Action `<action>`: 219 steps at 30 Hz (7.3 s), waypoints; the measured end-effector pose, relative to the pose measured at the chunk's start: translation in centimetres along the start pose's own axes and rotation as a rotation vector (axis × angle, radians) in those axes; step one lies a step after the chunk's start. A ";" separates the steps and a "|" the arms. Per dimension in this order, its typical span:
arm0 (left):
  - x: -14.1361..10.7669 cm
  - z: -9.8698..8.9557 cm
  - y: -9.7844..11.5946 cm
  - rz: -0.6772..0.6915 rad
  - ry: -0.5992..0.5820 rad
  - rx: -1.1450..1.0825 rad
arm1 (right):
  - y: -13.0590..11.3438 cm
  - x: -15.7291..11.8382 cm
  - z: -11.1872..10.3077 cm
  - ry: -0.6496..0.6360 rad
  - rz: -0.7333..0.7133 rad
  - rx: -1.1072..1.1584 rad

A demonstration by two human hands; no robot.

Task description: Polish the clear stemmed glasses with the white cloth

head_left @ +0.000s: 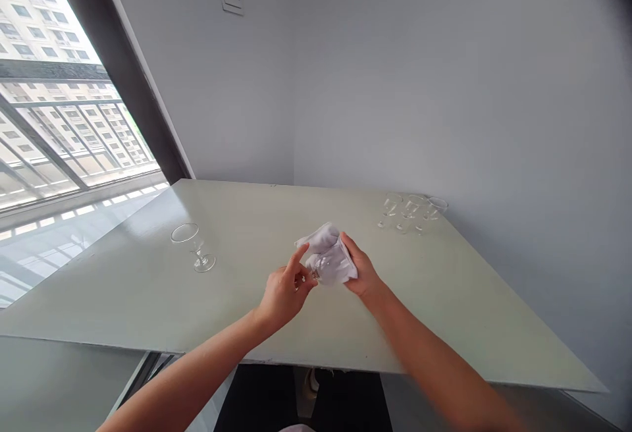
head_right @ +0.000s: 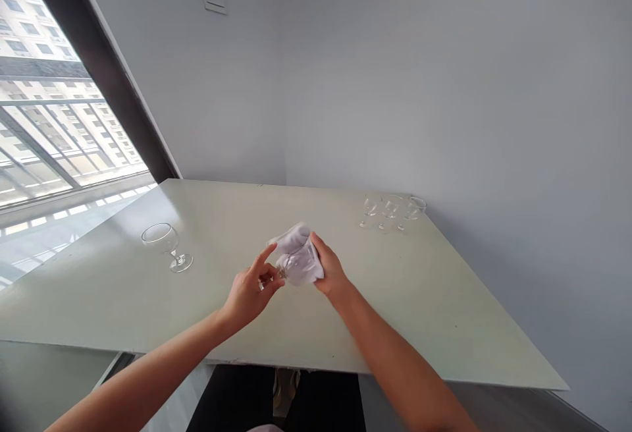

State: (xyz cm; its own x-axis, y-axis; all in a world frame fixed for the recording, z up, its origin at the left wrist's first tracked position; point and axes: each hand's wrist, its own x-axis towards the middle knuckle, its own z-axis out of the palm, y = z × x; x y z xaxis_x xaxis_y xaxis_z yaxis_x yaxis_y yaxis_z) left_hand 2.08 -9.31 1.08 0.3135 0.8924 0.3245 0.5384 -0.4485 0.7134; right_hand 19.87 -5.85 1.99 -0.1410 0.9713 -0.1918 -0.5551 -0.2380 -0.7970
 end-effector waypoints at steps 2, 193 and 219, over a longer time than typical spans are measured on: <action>0.0 1.3 0.1 -0.077 0.090 -0.083 | 1.6 -0.4 0.9 0.139 -0.058 0.198; 5.8 1.4 -6.6 0.066 0.000 0.292 | 2.5 -0.1 -1.2 -0.066 -0.628 -0.929; 5.2 1.0 -6.4 0.461 0.036 0.457 | 3.9 0.8 -1.7 -0.145 -0.239 -0.723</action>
State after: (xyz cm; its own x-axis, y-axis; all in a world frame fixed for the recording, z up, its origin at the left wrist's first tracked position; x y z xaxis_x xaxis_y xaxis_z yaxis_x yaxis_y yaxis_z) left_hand 1.04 -1.85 -2.45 0.5698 0.6006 0.5608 0.6356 -0.7547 0.1624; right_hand 18.98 -5.94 -2.25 -0.2186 0.9733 0.0693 0.0821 0.0891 -0.9926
